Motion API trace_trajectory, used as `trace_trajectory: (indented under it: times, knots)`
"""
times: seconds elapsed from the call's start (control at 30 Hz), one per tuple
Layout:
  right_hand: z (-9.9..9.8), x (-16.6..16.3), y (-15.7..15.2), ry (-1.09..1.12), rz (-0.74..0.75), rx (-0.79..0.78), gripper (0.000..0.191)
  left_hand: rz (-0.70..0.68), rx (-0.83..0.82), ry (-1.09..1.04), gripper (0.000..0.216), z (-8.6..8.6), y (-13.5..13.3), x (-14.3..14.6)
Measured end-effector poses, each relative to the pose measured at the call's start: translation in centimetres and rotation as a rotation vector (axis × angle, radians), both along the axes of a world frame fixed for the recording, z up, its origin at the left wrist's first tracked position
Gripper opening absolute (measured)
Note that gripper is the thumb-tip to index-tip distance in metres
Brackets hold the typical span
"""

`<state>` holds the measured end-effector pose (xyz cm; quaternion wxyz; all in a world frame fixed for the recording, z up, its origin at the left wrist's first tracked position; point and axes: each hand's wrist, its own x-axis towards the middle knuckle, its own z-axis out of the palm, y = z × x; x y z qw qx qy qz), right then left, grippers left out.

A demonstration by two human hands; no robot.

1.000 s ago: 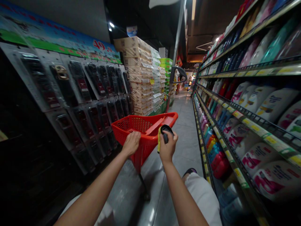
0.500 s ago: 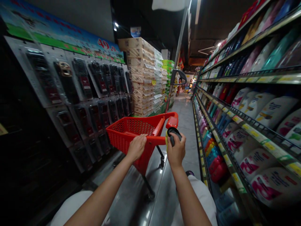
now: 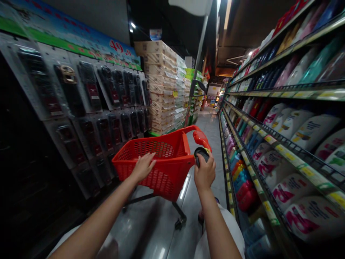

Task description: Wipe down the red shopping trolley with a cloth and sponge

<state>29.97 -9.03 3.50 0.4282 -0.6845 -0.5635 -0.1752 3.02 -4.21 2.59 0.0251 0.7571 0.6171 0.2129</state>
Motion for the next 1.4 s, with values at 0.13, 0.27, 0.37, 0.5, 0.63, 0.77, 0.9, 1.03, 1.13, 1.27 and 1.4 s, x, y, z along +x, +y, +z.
trace_trajectory:
  times: [0.13, 0.27, 0.37, 0.5, 0.63, 0.77, 0.9, 1.03, 1.13, 1.27, 1.4]
  knots:
    - [-2.2, -4.4, 1.7, 0.048, 0.057, -0.087, 0.036, 0.053, -0.061, 0.134, 0.043, -1.6, 1.1, -2.7]
    - [-4.3, -10.5, 2.4, -0.038, 0.194, -0.280, 0.043, 0.038, -0.042, 0.211, 0.041, -2.8, 1.0, -1.8]
    - [-4.5, -12.0, 2.6, -0.132, 0.287, -0.357, 0.043, 0.076, -0.016, 0.178, 0.037, -3.4, 0.8, -0.4]
    - [-2.0, -7.4, 3.2, -0.209, 0.249, -0.347, 0.036, 0.097, 0.010, 0.143, 0.034, -3.8, 0.5, 0.4]
    - [2.0, 0.3, 4.6, -0.242, 0.138, -0.308, 0.026, 0.105, 0.009, 0.132, 0.035, -3.6, 0.2, 0.5]
    - [4.7, 4.7, 5.9, -0.106, -0.055, -0.257, 0.030, 0.111, 0.022, 0.132, 0.038, -3.5, -0.1, 0.9]
    - [3.5, 2.7, 5.4, -0.105, -0.044, -0.249, 0.027, 0.124, 0.041, 0.151, 0.039, -3.6, -0.4, 1.3]
    - [-0.5, -3.6, 3.4, -0.175, 0.129, -0.307, 0.026, 0.140, 0.058, 0.159, 0.040, -3.7, -1.1, 1.9]
    - [-2.4, -6.9, 2.0, -0.290, 0.315, -0.369, 0.040, 0.152, 0.072, 0.147, 0.040, -3.5, -2.2, 2.3]
    - [-2.1, -5.4, 1.4, -0.331, 0.341, -0.382, 0.037, 0.190, 0.080, 0.144, 0.039, -3.3, -4.3, 2.8]
    - [-0.5, 0.4, 2.4, -0.220, 0.220, -0.282, 0.036, 0.228, 0.069, 0.145, 0.037, -3.1, -6.2, 3.7]
